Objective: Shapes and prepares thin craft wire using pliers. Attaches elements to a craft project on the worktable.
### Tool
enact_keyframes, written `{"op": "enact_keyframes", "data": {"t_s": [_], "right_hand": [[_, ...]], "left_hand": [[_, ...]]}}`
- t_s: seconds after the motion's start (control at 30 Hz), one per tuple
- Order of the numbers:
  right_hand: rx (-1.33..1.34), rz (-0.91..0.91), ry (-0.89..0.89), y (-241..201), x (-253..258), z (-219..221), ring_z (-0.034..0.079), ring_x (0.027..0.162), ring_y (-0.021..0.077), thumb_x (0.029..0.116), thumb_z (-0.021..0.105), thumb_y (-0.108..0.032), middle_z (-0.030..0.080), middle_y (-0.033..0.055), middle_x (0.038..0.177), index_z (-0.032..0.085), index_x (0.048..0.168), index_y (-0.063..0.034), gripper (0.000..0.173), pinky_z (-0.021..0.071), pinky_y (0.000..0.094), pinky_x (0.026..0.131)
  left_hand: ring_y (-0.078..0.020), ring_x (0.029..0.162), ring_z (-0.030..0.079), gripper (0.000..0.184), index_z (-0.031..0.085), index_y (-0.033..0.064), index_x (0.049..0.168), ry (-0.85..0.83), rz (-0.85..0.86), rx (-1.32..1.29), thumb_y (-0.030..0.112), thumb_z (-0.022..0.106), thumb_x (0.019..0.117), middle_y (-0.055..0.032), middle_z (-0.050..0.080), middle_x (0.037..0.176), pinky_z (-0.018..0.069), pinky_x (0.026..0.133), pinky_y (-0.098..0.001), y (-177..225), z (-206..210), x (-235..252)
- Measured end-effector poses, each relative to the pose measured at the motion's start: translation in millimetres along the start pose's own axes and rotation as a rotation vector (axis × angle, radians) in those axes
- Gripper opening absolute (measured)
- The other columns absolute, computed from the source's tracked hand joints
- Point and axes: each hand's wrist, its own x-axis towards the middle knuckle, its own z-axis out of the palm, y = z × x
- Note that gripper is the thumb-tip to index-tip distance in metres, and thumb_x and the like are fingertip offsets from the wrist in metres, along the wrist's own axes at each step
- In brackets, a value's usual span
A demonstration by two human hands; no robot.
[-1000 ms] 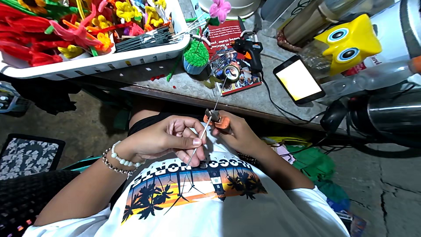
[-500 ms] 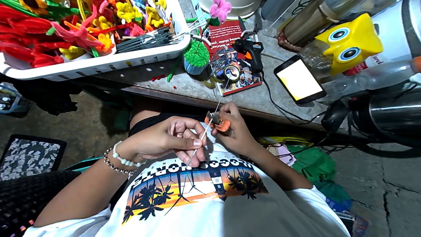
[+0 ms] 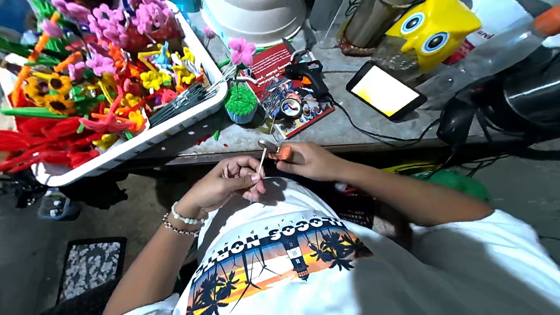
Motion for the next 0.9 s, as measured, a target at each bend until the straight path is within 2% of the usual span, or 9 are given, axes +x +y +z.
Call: {"op": "enact_keyframes", "data": {"t_s": [0.07, 0.13, 0.2, 0.3, 0.43, 0.53, 0.67, 0.83, 0.9], "right_hand": [[-0.068, 0.143, -0.088, -3, 8, -14, 0.062, 0.066, 0.0102, 0.1022, 0.062, -0.040, 0.067, 0.0046, 0.077, 0.069, 0.104, -0.0021, 0.038, 0.0539, 0.0327, 0.068], [-0.107, 0.256, -0.172, -5, 17, -24, 0.061, 0.062, 0.0112, 0.1045, 0.057, -0.042, 0.069, 0.0055, 0.076, 0.069, 0.099, -0.0016, 0.042, 0.0528, 0.0326, 0.064], [-0.135, 0.329, -0.224, -11, 25, -35, 0.063, 0.062, 0.0127, 0.1055, 0.055, -0.042, 0.069, 0.0064, 0.077, 0.069, 0.098, -0.0010, 0.043, 0.0537, 0.0326, 0.063], [-0.204, 0.385, -0.238, -16, 39, -52, 0.061, 0.059, 0.0151, 0.1042, 0.058, -0.041, 0.064, 0.0074, 0.070, 0.069, 0.096, -0.0005, 0.043, 0.0528, 0.0335, 0.061], [-0.246, 0.526, -0.282, -16, 59, -67, 0.055, 0.053, 0.0173, 0.1012, 0.062, -0.045, 0.057, 0.0080, 0.063, 0.066, 0.086, -0.0012, 0.046, 0.0479, 0.0362, 0.055], [-0.243, 0.606, -0.261, -14, 66, -68, 0.055, 0.055, 0.0176, 0.0989, 0.066, -0.045, 0.057, 0.0081, 0.065, 0.067, 0.086, -0.0006, 0.046, 0.0484, 0.0367, 0.056], [-0.314, 0.632, -0.317, -12, 75, -71, 0.056, 0.057, 0.0175, 0.0992, 0.066, -0.044, 0.058, 0.0072, 0.065, 0.068, 0.086, -0.0022, 0.044, 0.0483, 0.0376, 0.058], [-0.429, 0.674, -0.406, -17, 79, -73, 0.060, 0.073, 0.0238, 0.0998, 0.065, -0.042, 0.061, 0.0104, 0.077, 0.068, 0.090, -0.0022, 0.041, 0.0489, 0.0449, 0.068], [-0.433, 0.674, -0.394, -16, 78, -73, 0.060, 0.073, 0.0244, 0.0991, 0.067, -0.039, 0.060, 0.0106, 0.077, 0.068, 0.088, -0.0023, 0.038, 0.0483, 0.0453, 0.067]], "left_hand": [[-0.0067, 0.073, 0.071, 0.018, 0.066, 0.0123, 0.103, 0.047, -0.005, -0.031, 0.006, 0.049, 0.1026, 0.0010, 0.073, 0.083, 0.0605, 0.074, -0.0226, -4, -5, 11], [-0.0062, 0.073, 0.070, 0.020, 0.066, 0.0114, 0.103, 0.081, -0.015, -0.083, 0.004, 0.047, 0.1024, 0.0013, 0.073, 0.083, 0.0604, 0.075, -0.0228, -6, -8, 21], [-0.0053, 0.073, 0.069, 0.021, 0.065, 0.0120, 0.102, 0.102, -0.010, -0.101, 0.004, 0.046, 0.1021, 0.0023, 0.072, 0.082, 0.0599, 0.075, -0.0228, -5, -11, 30], [-0.0052, 0.073, 0.069, 0.022, 0.066, 0.0131, 0.101, 0.119, 0.019, -0.122, 0.004, 0.046, 0.1027, 0.0027, 0.072, 0.082, 0.0598, 0.075, -0.0232, -2, -15, 43], [-0.0054, 0.073, 0.068, 0.021, 0.063, 0.0104, 0.104, 0.168, 0.027, -0.152, 0.003, 0.043, 0.1035, 0.0030, 0.071, 0.082, 0.0597, 0.075, -0.0238, -2, -20, 56], [-0.0063, 0.072, 0.068, 0.019, 0.062, 0.0084, 0.104, 0.207, 0.030, -0.194, 0.003, 0.044, 0.1034, 0.0022, 0.070, 0.083, 0.0599, 0.073, -0.0243, -6, -22, 63], [-0.0073, 0.072, 0.069, 0.018, 0.061, 0.0060, 0.105, 0.259, -0.014, -0.277, 0.001, 0.044, 0.1035, 0.0000, 0.070, 0.083, 0.0606, 0.072, -0.0244, -7, -19, 66], [-0.0094, 0.072, 0.070, 0.016, 0.061, 0.0045, 0.107, 0.242, -0.048, -0.327, 0.000, 0.046, 0.1028, -0.0021, 0.071, 0.084, 0.0616, 0.072, -0.0264, -13, -20, 67], [-0.0095, 0.072, 0.070, 0.015, 0.061, 0.0051, 0.107, 0.234, -0.041, -0.341, 0.001, 0.047, 0.1027, -0.0020, 0.071, 0.084, 0.0619, 0.073, -0.0267, -13, -21, 66]]}}
